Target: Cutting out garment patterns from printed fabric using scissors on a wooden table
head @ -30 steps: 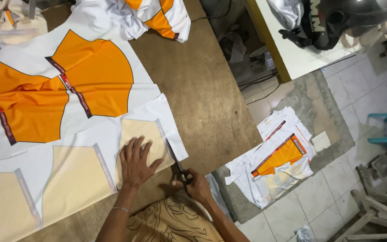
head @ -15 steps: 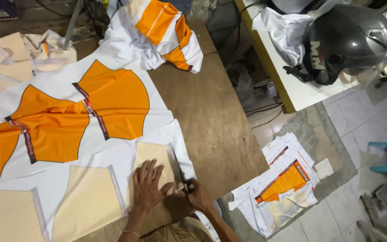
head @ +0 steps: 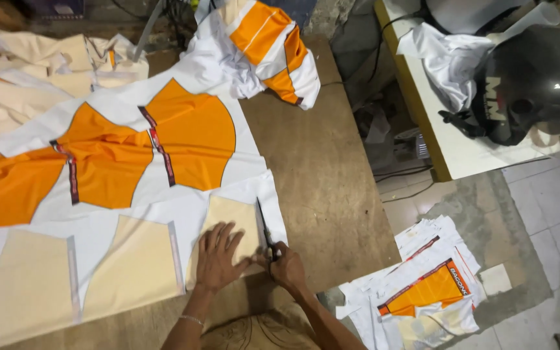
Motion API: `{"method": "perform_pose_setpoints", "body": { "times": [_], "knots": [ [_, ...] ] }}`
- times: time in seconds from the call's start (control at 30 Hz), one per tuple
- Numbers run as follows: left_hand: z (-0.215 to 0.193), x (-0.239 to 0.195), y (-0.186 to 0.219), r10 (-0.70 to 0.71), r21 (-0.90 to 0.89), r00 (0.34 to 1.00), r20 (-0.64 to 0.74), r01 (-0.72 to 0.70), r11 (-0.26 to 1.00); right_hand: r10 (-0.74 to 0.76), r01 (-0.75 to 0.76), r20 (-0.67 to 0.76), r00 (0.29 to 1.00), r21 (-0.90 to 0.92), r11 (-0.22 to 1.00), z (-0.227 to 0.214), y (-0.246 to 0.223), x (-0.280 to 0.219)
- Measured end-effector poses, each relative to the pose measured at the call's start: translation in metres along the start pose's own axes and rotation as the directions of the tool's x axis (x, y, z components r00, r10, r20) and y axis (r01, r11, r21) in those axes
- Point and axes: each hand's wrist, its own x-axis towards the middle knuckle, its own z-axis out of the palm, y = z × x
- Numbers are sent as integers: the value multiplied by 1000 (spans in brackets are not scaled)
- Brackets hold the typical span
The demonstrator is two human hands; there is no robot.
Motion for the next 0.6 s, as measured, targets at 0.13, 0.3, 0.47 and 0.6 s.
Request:
{"method": "perform_pose_setpoints", "body": {
  "times": [0.13,0.3,0.47,0.6],
  "knots": [
    [11,2,22,-80,48,997,1,80,996,-12,16,117,993,-33,999,-41,-5,-10],
    [25,28,47,-337,89,940,-58,341,936,-324,262,569,755,192,946,-137,66,101],
    [21,32,58,-432,133,902,4,428,894,-393,650,519,759,-630,424,-200,-81,81],
    [24,25,57,-440,124,897,42,432,893,-336,683,595,730,-654,324,-194,-90,154]
  ]
}}
